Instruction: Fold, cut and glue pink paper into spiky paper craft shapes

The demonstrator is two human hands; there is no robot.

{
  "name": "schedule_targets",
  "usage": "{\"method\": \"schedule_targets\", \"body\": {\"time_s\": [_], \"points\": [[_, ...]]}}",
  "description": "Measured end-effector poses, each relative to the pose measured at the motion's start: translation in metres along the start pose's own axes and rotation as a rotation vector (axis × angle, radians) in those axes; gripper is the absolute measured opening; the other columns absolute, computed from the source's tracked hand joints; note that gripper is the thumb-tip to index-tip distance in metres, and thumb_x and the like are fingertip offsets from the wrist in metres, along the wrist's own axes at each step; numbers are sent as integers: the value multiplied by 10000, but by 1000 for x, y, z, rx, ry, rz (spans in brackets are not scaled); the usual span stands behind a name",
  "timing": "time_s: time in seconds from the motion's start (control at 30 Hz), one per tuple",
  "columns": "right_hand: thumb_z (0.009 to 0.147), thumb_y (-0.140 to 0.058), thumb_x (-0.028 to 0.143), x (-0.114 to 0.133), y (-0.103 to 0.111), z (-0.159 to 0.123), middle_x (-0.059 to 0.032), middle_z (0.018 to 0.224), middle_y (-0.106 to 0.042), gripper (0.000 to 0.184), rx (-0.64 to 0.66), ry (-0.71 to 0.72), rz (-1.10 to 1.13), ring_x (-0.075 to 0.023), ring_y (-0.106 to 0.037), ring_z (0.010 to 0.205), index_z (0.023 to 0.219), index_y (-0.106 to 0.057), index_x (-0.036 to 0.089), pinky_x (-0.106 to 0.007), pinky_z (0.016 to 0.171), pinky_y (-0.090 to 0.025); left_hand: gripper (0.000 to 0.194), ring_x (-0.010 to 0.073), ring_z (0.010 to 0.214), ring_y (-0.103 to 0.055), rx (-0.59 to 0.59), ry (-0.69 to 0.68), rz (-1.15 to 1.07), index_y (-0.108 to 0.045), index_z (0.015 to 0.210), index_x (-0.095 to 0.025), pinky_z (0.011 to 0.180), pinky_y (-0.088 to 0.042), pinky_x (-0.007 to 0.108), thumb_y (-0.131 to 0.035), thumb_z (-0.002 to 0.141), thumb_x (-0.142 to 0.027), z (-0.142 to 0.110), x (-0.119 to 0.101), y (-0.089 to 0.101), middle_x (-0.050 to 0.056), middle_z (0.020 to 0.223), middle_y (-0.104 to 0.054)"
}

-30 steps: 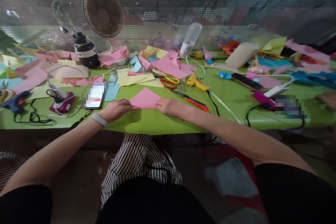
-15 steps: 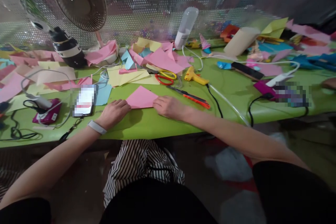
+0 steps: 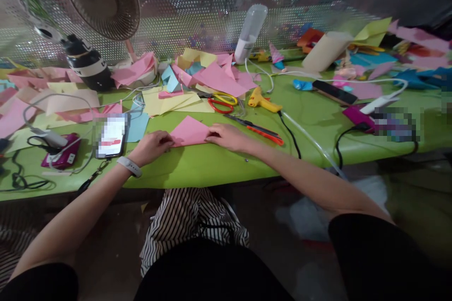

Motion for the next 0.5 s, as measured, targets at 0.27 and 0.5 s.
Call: {"method": "schedule_targets", "body": {"time_s": [0.27,0.5], "points": [[830,-691,254,-16,-6,13,-46,853,-736,80,37,-87,212,-176,-630,762,851,-695,178,-271,663,-403,417,258,1272,-558,-159,-73,396,-617,1298,-199,1164,-279,498,-378,963,-129,-14,-56,-13,109,1363,-622],[808,-674,260,-18,-9,15,-43,818,-730,92,53,-66,258,-181,-629,774,808,-694,170,-283,700,-413,766,267,1500,-262,-17,-88,383,-300,1547,-115,1241,-105,499,-330,978,-627,-14,-70,-56,144,1613,-283]]}}
Point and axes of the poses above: each hand's wrist, its own z-axis towards the middle knuckle, its own y-axis out of the back of the hand, x = y × z, the point moved 10 cm from there along z, towards the middle knuckle
